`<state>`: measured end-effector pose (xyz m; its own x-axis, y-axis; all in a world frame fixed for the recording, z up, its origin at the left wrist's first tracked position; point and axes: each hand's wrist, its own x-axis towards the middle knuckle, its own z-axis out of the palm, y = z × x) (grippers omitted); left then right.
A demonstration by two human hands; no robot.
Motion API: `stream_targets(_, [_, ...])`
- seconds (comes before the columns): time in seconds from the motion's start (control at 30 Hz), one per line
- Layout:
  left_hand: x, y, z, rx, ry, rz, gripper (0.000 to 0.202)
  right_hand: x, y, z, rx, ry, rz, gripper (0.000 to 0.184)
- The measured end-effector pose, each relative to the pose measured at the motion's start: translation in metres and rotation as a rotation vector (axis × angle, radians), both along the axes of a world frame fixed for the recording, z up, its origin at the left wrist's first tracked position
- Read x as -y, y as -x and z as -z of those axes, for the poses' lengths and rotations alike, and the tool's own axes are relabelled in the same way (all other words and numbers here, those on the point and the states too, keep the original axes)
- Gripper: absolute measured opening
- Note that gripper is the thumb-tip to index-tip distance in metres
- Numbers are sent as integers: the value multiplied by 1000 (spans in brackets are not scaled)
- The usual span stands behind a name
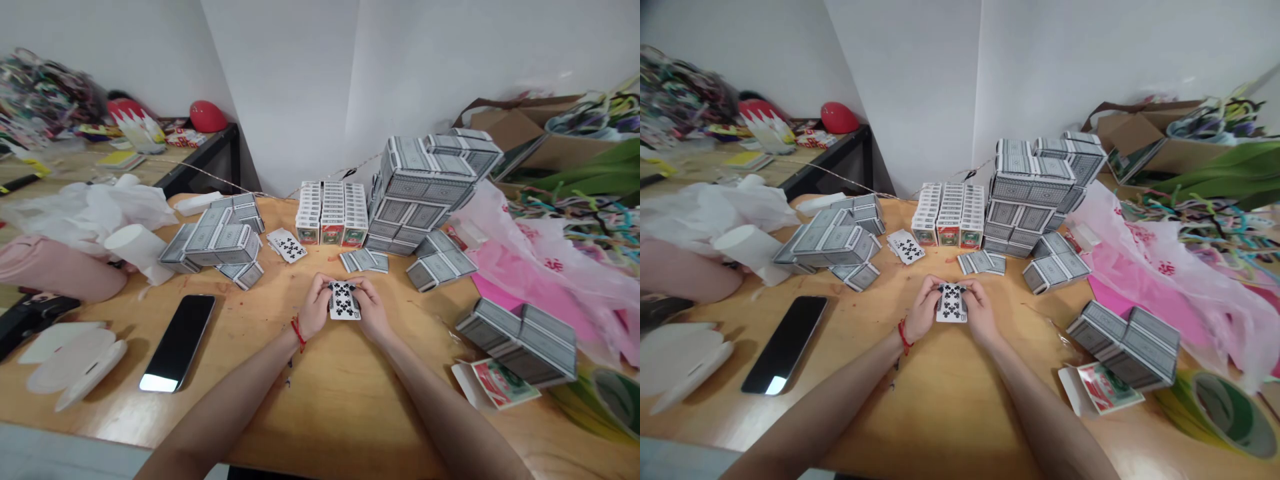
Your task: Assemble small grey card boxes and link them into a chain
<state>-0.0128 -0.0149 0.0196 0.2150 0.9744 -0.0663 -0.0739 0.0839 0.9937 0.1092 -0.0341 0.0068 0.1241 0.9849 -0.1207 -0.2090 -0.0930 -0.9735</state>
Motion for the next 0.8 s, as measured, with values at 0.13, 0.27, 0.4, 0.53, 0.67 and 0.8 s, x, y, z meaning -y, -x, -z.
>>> stream_targets(0.13, [1, 1, 0, -39, -48, 6, 11, 0, 0, 3, -25, 28, 20, 15])
stream_targets(0.27, [1, 1, 2, -85, -93, 6, 11, 0, -2, 2, -61, 55, -2, 13])
stream_targets(0.4, [1, 1, 1, -91, -101, 3, 10, 0, -3, 0, -107, 84, -14, 10])
stream_targets(0.53, [-1, 2, -6, -78, -73, -26, 10, 2, 0, -2, -202, 111, -58, 8])
stream_targets(0.67, [-2, 5, -10, -50, -49, -46, 11, 3, -1, -1, -250, 85, -125, 7])
stream_targets(0.8, [-2, 7, -6, 5, -31, -34, 12, 2, -6, 0, -85, 3, -118, 9])
